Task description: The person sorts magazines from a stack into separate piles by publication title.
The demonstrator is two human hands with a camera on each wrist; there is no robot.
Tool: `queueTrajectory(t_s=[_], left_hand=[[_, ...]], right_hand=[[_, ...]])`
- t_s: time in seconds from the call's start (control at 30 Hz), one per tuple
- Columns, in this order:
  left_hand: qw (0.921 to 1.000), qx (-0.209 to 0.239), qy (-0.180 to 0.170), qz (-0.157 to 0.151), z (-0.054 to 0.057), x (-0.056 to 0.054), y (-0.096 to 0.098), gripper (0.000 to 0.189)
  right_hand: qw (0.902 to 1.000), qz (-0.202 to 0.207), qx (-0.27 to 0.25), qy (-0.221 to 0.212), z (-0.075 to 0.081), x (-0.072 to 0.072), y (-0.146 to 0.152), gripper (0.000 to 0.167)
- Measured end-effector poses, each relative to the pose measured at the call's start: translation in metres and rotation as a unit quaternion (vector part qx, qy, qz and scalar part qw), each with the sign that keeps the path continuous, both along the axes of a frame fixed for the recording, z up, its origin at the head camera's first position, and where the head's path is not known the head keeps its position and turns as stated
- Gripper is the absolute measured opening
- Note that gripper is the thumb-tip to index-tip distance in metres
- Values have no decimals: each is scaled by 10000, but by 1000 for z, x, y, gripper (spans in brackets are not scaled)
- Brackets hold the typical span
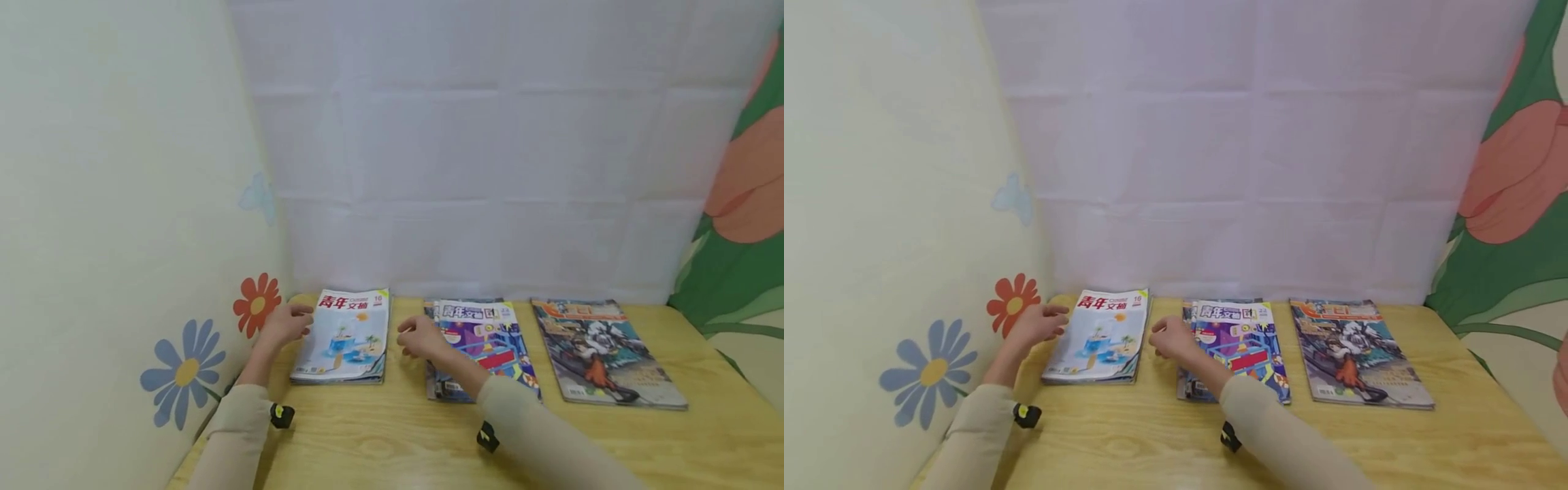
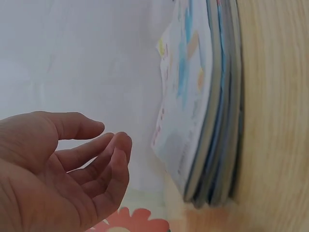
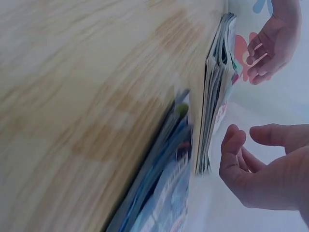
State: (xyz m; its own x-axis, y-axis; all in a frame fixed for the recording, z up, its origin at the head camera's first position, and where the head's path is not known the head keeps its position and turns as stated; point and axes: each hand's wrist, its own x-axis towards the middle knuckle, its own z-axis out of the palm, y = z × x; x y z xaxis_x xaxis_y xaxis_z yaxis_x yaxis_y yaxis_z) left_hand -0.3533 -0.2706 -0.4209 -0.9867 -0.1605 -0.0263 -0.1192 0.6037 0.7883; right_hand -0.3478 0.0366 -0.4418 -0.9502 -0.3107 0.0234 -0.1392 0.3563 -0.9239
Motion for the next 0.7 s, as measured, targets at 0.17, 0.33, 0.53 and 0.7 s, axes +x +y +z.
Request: queueTrajectory(t_s=[0.17, 0.33, 0.53, 0.7], left_hand=[[9986, -76, 431, -313, 10, -1, 20, 49], [9952, -245, 584, -741, 16, -1, 52, 47], [9841, -390, 958, -1447, -1, 7, 103, 38], [9712, -424, 1028, -2105, -12, 1, 150, 39]], right_hand=[[9996, -92, -69, 276, 3, 0, 25, 36], [9964, -453, 148, 707, 5, 4, 51, 31], [9946, -577, 363, 785, -3, 10, 87, 29], [9893, -854, 473, 1081, -15, 7, 123, 24]])
